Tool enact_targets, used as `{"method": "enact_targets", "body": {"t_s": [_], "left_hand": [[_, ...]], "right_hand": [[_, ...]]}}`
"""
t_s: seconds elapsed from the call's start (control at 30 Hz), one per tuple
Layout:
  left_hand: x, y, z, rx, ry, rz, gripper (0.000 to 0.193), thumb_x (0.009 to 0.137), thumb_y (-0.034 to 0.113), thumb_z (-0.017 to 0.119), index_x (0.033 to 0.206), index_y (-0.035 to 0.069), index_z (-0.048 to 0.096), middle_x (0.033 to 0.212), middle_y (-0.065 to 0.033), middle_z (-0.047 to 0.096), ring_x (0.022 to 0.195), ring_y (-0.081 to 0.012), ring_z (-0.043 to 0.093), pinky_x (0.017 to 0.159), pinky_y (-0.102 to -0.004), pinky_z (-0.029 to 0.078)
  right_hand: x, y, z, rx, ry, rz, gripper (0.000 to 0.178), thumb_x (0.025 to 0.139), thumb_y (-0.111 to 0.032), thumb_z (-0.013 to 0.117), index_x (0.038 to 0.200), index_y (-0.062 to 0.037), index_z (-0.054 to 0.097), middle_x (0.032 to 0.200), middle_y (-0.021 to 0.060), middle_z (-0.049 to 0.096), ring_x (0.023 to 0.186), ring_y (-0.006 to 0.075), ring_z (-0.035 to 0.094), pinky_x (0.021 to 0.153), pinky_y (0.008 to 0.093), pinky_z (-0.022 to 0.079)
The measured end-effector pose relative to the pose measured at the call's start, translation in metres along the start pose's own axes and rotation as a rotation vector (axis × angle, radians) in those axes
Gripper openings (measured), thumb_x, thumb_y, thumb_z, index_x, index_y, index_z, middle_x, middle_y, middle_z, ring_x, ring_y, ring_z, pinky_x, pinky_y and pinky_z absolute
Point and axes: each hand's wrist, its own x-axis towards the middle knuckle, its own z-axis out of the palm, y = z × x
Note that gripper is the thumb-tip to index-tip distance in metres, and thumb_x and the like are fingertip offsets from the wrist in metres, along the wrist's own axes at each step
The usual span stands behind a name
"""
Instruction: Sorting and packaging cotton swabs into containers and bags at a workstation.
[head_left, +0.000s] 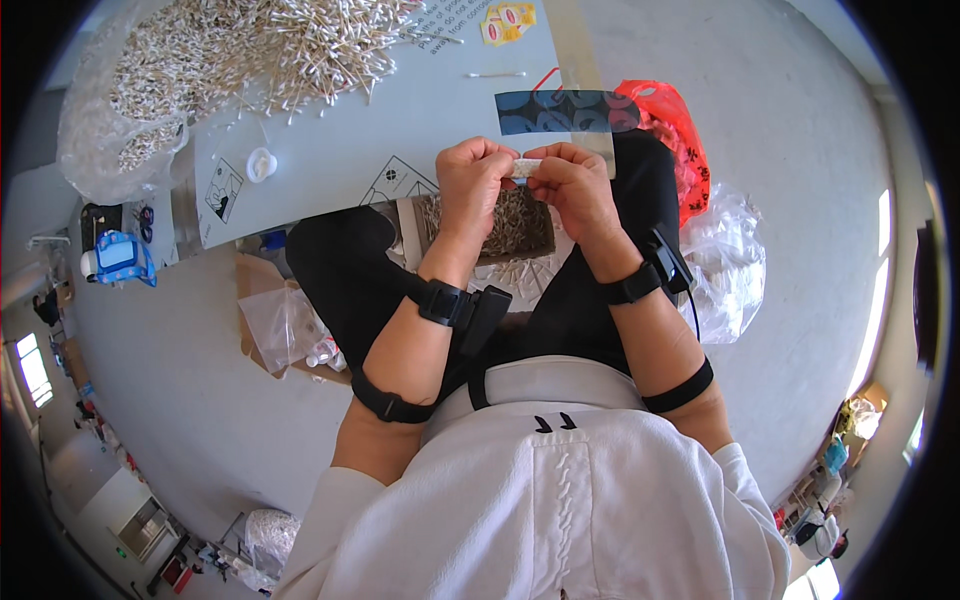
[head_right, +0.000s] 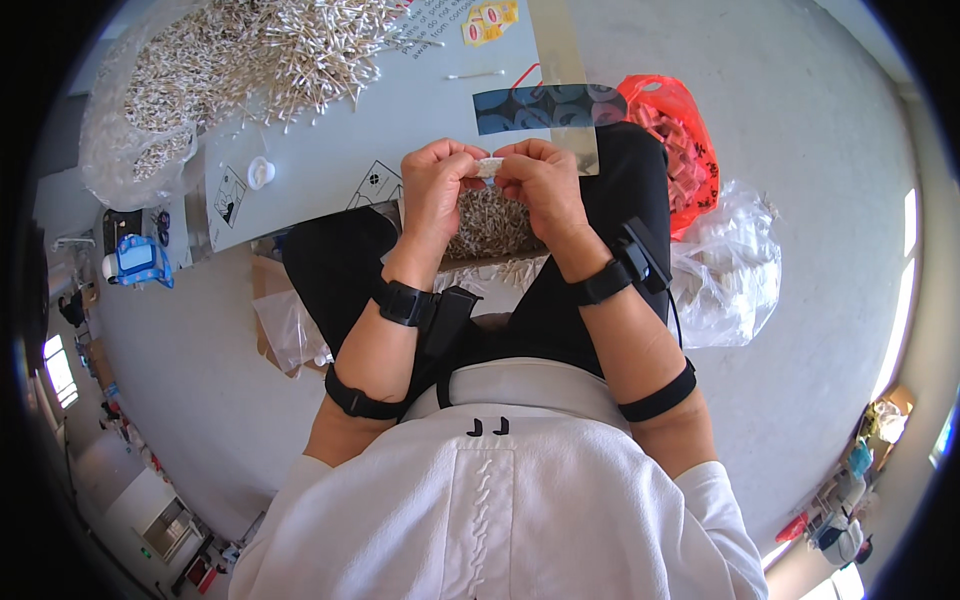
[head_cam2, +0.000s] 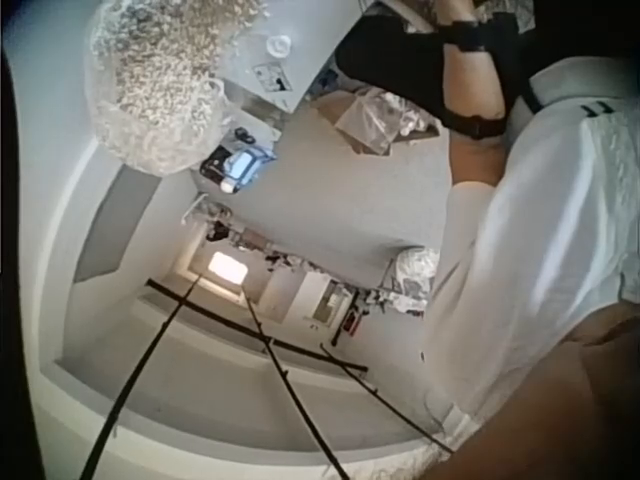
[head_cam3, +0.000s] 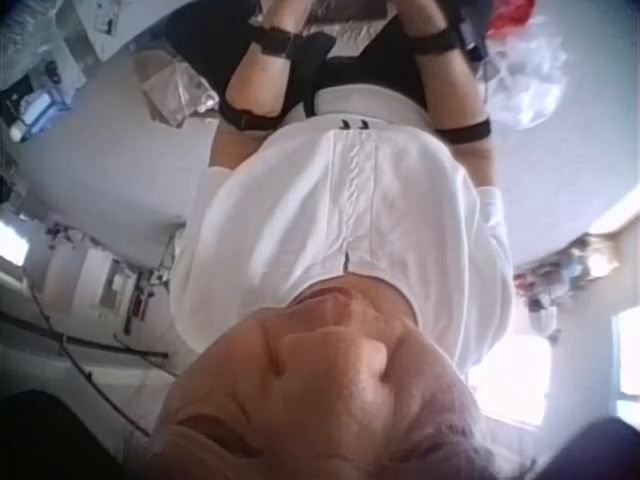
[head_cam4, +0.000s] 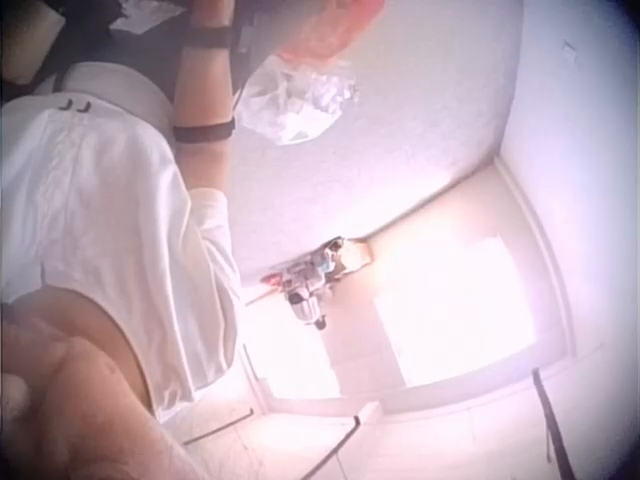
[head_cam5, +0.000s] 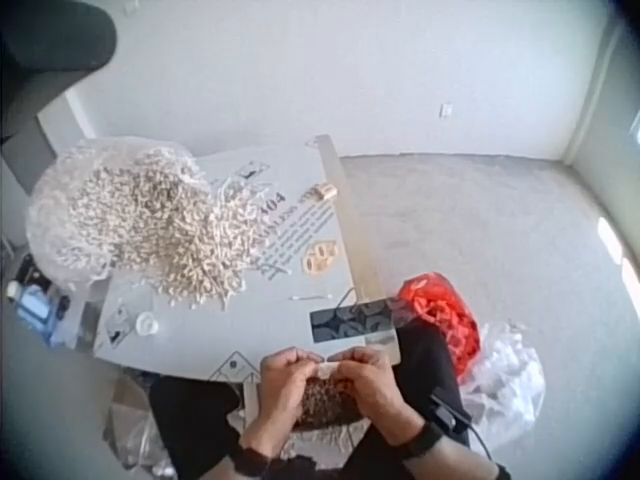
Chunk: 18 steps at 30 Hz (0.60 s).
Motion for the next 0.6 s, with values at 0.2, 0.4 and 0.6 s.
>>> {"method": "enact_targets", "body": {"t_s": [0.2,0.4,0.6], "left_hand": [[0.002,-0.001,-0.003,0.025,-0.038,0.011,0.009,0.079,-0.003,0.058,0.081,-0.005,0.067,0.082,-0.0094,0.068,0.069,-0.0132,0.062,0.062,-0.0247,0.052],[-0.004,-0.005,-0.004,-0.061,-0.053,0.006,0.01,0.079,-0.003,0.061,0.086,-0.004,0.068,0.083,-0.008,0.068,0.072,-0.0122,0.063,0.064,-0.0236,0.052],[-0.005,-0.004,0.001,-0.012,-0.037,0.045,0.008,0.079,-0.002,0.064,0.086,-0.002,0.068,0.081,-0.0059,0.068,0.072,-0.0102,0.062,0.064,-0.0225,0.051]], "right_hand": [[0.003,0.0,-0.006,-0.135,-0.037,-0.07,0.016,0.079,-0.002,0.06,0.093,0.0043,0.066,0.079,0.0076,0.066,0.068,0.0123,0.063,0.058,0.0226,0.049],[-0.004,-0.007,-0.011,0.024,-0.137,0.041,0.028,0.086,-0.001,0.046,0.106,0.0073,0.063,0.093,0.012,0.067,0.079,0.0154,0.066,0.072,0.0254,0.055],[-0.003,-0.005,-0.013,0.01,-0.145,0.015,0.029,0.085,0.0,0.046,0.107,0.0086,0.063,0.095,0.0127,0.068,0.08,0.0165,0.067,0.073,0.0265,0.056]]}}
